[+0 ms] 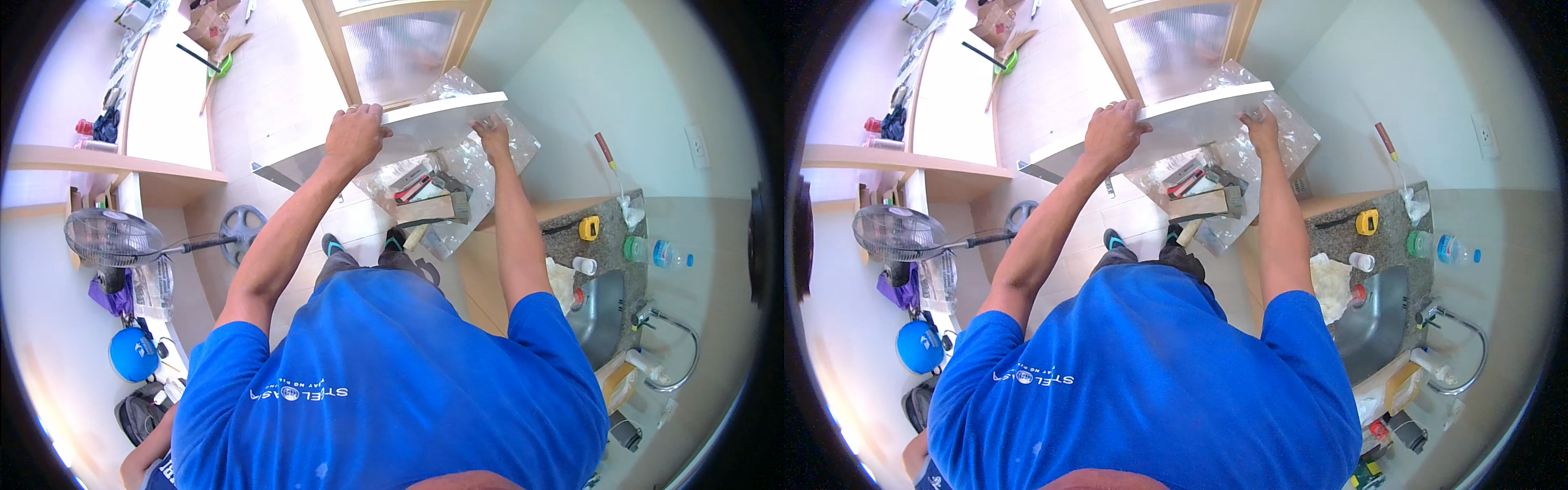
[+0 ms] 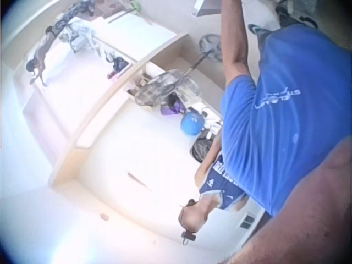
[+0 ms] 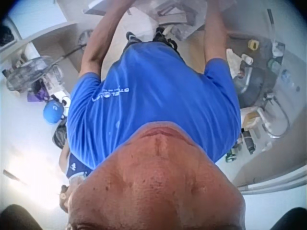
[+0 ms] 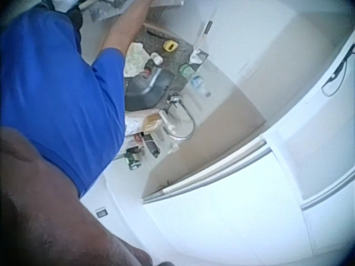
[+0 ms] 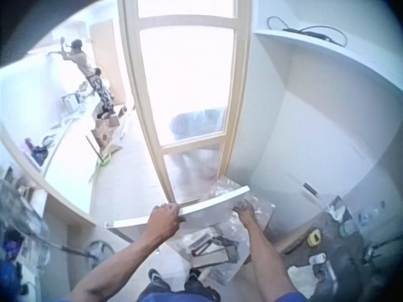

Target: The person aligns and secures a white cabinet door to a wooden frame using a hammer, then uses a utility knife to trim excess material and a sanding block to smooth the edges. The person repeatedly flips and repositions the door while working.

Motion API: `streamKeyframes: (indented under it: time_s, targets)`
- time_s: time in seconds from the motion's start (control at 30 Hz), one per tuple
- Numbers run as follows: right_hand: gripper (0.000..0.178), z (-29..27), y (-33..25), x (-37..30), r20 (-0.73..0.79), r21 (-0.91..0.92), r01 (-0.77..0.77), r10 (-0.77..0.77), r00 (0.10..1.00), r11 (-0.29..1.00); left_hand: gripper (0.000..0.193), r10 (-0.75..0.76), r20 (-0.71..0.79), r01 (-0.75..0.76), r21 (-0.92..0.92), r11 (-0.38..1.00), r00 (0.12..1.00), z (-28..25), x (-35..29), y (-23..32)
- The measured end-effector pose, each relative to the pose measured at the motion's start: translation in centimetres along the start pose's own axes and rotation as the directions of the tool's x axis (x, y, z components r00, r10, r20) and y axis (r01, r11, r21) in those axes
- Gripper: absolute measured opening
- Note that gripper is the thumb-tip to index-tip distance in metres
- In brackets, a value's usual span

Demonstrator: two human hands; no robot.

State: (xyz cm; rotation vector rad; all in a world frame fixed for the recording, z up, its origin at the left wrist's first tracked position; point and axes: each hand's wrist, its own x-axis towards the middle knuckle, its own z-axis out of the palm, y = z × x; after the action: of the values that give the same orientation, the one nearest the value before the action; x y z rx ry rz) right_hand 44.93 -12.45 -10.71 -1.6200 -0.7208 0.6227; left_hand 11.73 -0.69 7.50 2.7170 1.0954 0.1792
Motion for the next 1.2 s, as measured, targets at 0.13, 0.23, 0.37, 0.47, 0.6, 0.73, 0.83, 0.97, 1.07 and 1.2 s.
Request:
streamKeyframes:
  time_s: [0.13, 0.23, 0.37, 0.47, 0.6, 0.73, 0.83, 0.97, 1.07, 1.2]
  targets:
    - [0.054, 0.7, 1.2, 0.4, -0.053, -0.044, -0.100, 0.098, 0.994, 0.994, 0.032, -0.002, -0.041, 0.001, -0.037, 0.999, 0.999, 2.6, -0.6, -0.5]
    - [0.066, 0.7, 0.1, -0.1, -0.021, 0.048, -0.241, 0.243, 0.970, 0.969, 0.031, -0.005, -0.072, 0.001, -0.056, 0.998, 0.997, 4.0, -1.5, -1.0]
    - [0.062, 1.7, -4.8, -2.1, -0.193, -0.081, 0.003, -0.019, 0.981, 0.997, 0.029, 0.051, -0.160, -0.069, -0.113, 0.991, 0.986, 5.6, -1.9, -2.0]
    - [0.051, 3.3, -10.3, -4.2, -0.145, -0.360, 0.295, -0.366, 0.919, 0.885, 0.028, 0.031, -0.147, -0.049, -0.120, 0.992, 0.989, 6.3, -1.8, -2.3]
    - [0.038, 9.9, -13.6, -5.9, 0.487, -0.491, 0.675, -0.469, 0.737, 0.550, 0.023, 0.083, -0.176, -0.120, -0.209, 0.971, 0.981, 5.4, -2.9, -3.3]
    - [0.036, 10.5, -13.9, -7.0, 0.524, -0.555, 0.606, -0.326, 0.787, 0.571, 0.017, -0.028, 0.009, 0.030, -0.285, 0.958, 1.000, 2.2, -8.0, -7.2]
    - [0.036, 9.1, -13.8, -7.6, 0.559, -0.574, 0.611, -0.284, 0.779, 0.545, 0.032, -0.163, 0.090, 0.178, -0.189, 0.966, 0.982, 0.0, -13.7, -11.4]
    - [0.042, 9.8, -15.6, -9.2, 0.600, -0.585, 0.630, -0.249, 0.760, 0.511, 0.033, -0.180, -0.132, 0.145, -0.243, 0.959, 0.975, 0.2, -17.7, -13.3]
    - [0.052, 13.4, -17.9, -13.0, 0.705, -0.585, 0.713, -0.192, 0.683, 0.387, 0.034, -0.234, -0.182, 0.167, -0.322, 0.932, 0.955, 1.3, -18.5, -12.6]
    - [0.069, 22.5, -19.1, -20.8, 0.853, -0.456, 0.709, 0.038, 0.520, 0.538, 0.038, -0.232, -0.140, 0.179, -0.315, 0.932, 0.963, 1.9, -18.7, -12.0]
